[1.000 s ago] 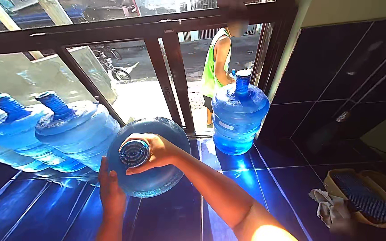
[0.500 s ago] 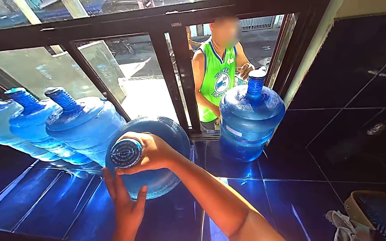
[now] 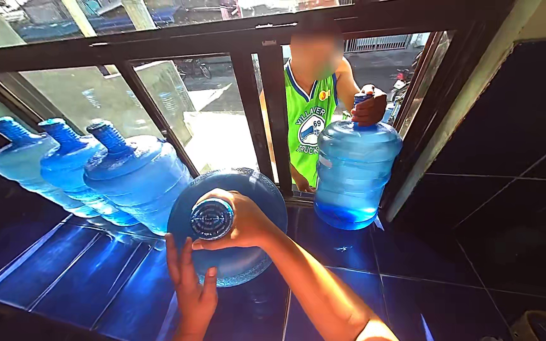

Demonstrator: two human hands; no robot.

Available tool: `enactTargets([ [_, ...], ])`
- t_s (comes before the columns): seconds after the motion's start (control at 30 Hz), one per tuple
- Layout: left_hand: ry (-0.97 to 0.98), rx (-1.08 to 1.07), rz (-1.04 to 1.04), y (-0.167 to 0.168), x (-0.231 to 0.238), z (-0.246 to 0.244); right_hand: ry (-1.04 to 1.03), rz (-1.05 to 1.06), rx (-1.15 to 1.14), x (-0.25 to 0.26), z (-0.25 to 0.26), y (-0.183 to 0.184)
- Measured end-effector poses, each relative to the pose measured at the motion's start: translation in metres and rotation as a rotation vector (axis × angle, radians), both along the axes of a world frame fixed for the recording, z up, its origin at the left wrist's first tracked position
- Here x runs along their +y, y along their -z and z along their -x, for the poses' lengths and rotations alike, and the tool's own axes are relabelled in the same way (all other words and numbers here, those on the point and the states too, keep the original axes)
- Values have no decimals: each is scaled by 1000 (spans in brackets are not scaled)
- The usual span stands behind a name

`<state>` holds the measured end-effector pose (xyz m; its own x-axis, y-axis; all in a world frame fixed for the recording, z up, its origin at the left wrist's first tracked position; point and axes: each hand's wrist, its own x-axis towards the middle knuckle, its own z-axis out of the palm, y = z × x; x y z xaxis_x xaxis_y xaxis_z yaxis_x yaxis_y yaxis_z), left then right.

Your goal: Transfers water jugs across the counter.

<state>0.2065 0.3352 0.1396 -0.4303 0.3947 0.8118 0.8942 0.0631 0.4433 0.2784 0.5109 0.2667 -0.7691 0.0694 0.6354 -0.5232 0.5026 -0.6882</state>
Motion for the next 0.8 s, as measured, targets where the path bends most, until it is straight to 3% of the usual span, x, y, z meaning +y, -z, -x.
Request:
enactTargets([
  [0.2, 136, 91, -84, -1, 10, 25, 167, 53, 69, -12, -27, 19],
  [0.3, 272, 138, 48, -12, 14, 65, 158, -70, 33, -7, -54, 19],
  [0.43, 174, 421, 261, -43, 49, 96, 160, -258, 18, 19, -72, 8],
  [0.53, 25, 427, 346, -80, 90, 88, 133, -300, 42, 36, -80, 4],
  [0.67, 12, 177, 401, -123, 125, 47, 409, -81, 25, 55, -93, 2],
  [0.8, 144, 76, 439, -109, 105, 19, 836, 133, 56, 102, -84, -10],
])
